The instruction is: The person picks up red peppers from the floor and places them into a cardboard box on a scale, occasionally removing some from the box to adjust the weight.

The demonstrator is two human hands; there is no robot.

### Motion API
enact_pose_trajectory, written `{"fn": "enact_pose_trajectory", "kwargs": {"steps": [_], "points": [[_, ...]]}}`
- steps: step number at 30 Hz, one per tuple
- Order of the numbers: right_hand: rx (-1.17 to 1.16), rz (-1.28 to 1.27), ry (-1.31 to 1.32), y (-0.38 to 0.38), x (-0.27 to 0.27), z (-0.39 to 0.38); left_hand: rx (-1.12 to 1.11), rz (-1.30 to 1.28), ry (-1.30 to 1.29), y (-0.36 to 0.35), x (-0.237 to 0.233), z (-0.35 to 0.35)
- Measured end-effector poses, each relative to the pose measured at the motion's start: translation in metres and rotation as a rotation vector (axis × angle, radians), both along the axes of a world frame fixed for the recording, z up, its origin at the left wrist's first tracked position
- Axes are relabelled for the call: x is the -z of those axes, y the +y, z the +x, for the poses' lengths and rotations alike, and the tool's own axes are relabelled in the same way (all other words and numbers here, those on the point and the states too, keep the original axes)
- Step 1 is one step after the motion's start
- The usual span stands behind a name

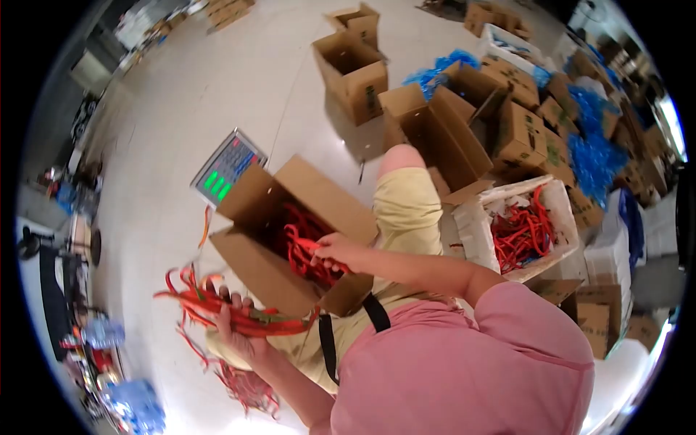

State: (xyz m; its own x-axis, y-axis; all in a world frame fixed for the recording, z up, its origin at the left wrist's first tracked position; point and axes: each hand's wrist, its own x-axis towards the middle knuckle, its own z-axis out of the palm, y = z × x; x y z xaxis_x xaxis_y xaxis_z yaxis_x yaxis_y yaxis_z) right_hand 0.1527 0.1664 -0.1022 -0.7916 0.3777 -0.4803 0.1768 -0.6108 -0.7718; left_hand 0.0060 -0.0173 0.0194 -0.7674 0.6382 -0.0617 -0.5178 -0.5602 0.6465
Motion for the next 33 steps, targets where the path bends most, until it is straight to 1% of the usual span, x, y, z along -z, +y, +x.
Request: {"fn": "enact_pose_trajectory", "kwargs": {"steps": [1, 2, 3, 5, 6, 7, 8, 9, 11, 12, 13, 14, 15, 16, 17, 18, 19, 21, 23, 26, 29, 31, 32, 33], "points": [[0.029, -0.001, -0.036, -0.001, 0.009, -0.009, 0.031, 0.042, 0.03, 0.0, 0.0, 0.0], [0.032, 0.033, 0.011, 0.002, 0.016, -0.014, 0.011, 0.0, 0.062, 0.0, -0.003, 0.004], [-0.039, 0.115, 0.064, 0.01, 0.028, -0.021, -0.007, -0.013, 0.09, 0.001, -0.001, 0.004], [0.297, 1.194, 0.059, 0.009, 0.057, -0.047, -0.056, -0.105, 0.083, 0.006, -0.012, 0.011], [0.189, 1.002, 0.104, 0.003, 0.039, -0.05, -0.027, -0.075, 0.092, 0.005, -0.009, 0.009], [0.083, 0.81, 0.142, -0.003, 0.0, -0.046, 0.003, -0.044, 0.103, 0.006, -0.003, 0.006], [-0.026, 0.616, 0.174, -0.009, -0.025, -0.047, -0.032, -0.053, 0.057, 0.01, 0.0, 0.006], [-0.035, 0.362, 0.482, -0.023, -0.027, -0.049, -0.035, -0.071, 0.064, 0.014, 0.004, 0.008], [-0.233, 0.317, 0.489, -0.039, -0.062, -0.041, -0.052, -0.342, 0.04, 0.013, 0.016, 0.008], [-0.285, 0.394, 0.356, -0.045, -0.072, -0.036, -0.022, -0.299, 0.086, 0.021, 0.01, 0.015], [-0.245, 0.386, 0.361, -0.048, -0.07, -0.035, 0.011, -0.256, 0.131, 0.028, 0.005, 0.022], [-0.202, 0.382, 0.364, -0.049, -0.067, -0.034, 0.039, -0.244, 0.189, 0.03, 0.012, 0.02], [-0.158, 0.379, 0.365, -0.049, -0.066, -0.034, 0.04, -0.229, 0.164, 0.032, 0.01, 0.021], [-0.118, 0.266, 0.384, -0.047, -0.066, -0.032, 0.041, -0.213, 0.137, 0.034, 0.007, 0.024], [-0.064, 0.25, 0.356, -0.043, -0.068, -0.028, 0.042, -0.196, 0.108, 0.034, 0.006, 0.025], [-0.009, 0.235, 0.326, -0.037, -0.073, -0.023, 0.081, -0.27, 0.095, 0.03, 0.007, 0.02], [0.047, 0.221, 0.296, -0.031, -0.075, -0.019, 0.044, -0.289, 0.099, 0.028, 0.008, 0.017], [0.164, 0.242, 0.326, -0.015, -0.066, -0.016, -0.029, -0.324, 0.104, 0.027, 0.01, 0.012], [0.206, 0.253, 0.187, 0.0, -0.057, -0.015, -0.022, -0.283, 0.076, 0.021, 0.012, 0.007], [0.14, 0.374, 0.153, 0.017, -0.03, -0.023, -0.007, -0.263, 0.094, 0.02, 0.011, 0.006], [0.101, 0.541, 0.202, 0.015, -0.021, -0.033, 0.019, -0.251, 0.138, 0.022, 0.008, 0.008], [0.079, 0.613, 0.274, -0.005, -0.045, -0.033, 0.004, -0.199, 0.163, 0.027, 0.006, 0.012], [-0.026, 0.507, 0.301, -0.017, -0.07, -0.029, 0.057, -0.222, 0.15, 0.026, 0.007, 0.013], [-0.162, 0.396, 0.255, -0.024, -0.08, -0.025, 0.111, -0.222, 0.147, 0.027, 0.007, 0.015]]}}
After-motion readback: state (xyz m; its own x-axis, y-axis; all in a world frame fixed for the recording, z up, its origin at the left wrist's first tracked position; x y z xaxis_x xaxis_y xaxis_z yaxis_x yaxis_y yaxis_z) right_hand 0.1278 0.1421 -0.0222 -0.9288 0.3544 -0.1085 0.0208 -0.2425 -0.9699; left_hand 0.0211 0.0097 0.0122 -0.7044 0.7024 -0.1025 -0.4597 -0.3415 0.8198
